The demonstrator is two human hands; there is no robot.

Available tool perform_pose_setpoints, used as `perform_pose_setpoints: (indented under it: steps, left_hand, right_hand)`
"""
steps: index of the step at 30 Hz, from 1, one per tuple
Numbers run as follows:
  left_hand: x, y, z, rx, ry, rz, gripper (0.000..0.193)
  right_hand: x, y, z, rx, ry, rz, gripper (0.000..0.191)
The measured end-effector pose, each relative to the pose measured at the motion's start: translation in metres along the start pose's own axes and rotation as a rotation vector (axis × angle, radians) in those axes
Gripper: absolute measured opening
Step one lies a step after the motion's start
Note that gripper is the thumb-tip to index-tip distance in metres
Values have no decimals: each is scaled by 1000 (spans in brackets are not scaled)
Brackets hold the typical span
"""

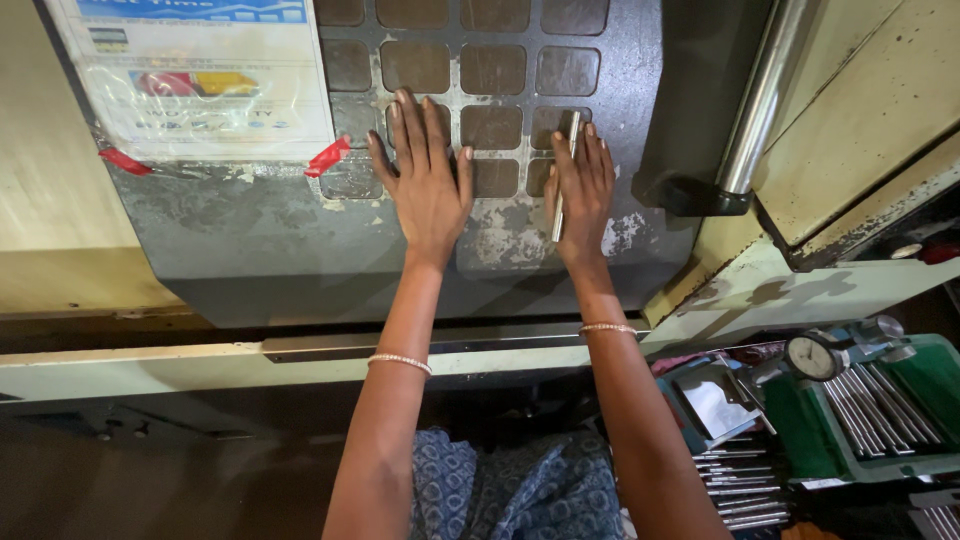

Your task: The person inserts cylindrical metal rods into a grid of square indentations on a metal plate. They open a machine door, place the rods into slots inside, close the door, and repeat the process with multiple rods.

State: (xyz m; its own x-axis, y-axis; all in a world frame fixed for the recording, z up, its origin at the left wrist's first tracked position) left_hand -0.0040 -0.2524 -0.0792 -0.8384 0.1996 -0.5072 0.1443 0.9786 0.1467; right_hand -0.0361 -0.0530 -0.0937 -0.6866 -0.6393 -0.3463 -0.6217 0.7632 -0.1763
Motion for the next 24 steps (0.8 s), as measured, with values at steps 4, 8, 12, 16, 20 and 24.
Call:
perform_pose_setpoints:
  steps: [4,8,12,16,20,24]
  left_hand:
    - [0,-1,1,-15,-25,-27,60]
    - [-1,0,2,-9,-21,-38,58]
    - [1,0,0,-12,-25,-38,58]
    - [2,1,0,-10,-3,-37,58]
    - [3,1,0,-18,-21,-36,58]
    - [3,0,1,-26,-15,-23,57]
  right_hand:
    - [5,5,3,22,-6,-10,49]
    - [8,8,4,8,-1,1,48]
    - [7,9,3,6,-1,-5,49]
    - [5,8,3,6,2,-5,48]
    - [4,8,2,7,-4,0,48]
    - [4,6,1,8,-4,-8,47]
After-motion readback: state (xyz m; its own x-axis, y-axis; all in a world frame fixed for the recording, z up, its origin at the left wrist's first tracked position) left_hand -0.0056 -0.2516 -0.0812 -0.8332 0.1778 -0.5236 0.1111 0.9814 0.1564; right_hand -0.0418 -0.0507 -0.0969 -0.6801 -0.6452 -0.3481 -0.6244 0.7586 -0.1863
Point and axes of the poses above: each hand's wrist, its own z-axis away from the middle knuckle, its own x-axis out of the palm, y = z × x, the point moved 5 cm from there along -z, towards the middle knuckle, and after that the axes turned 9 degrees about x, right-handed, at the moved point
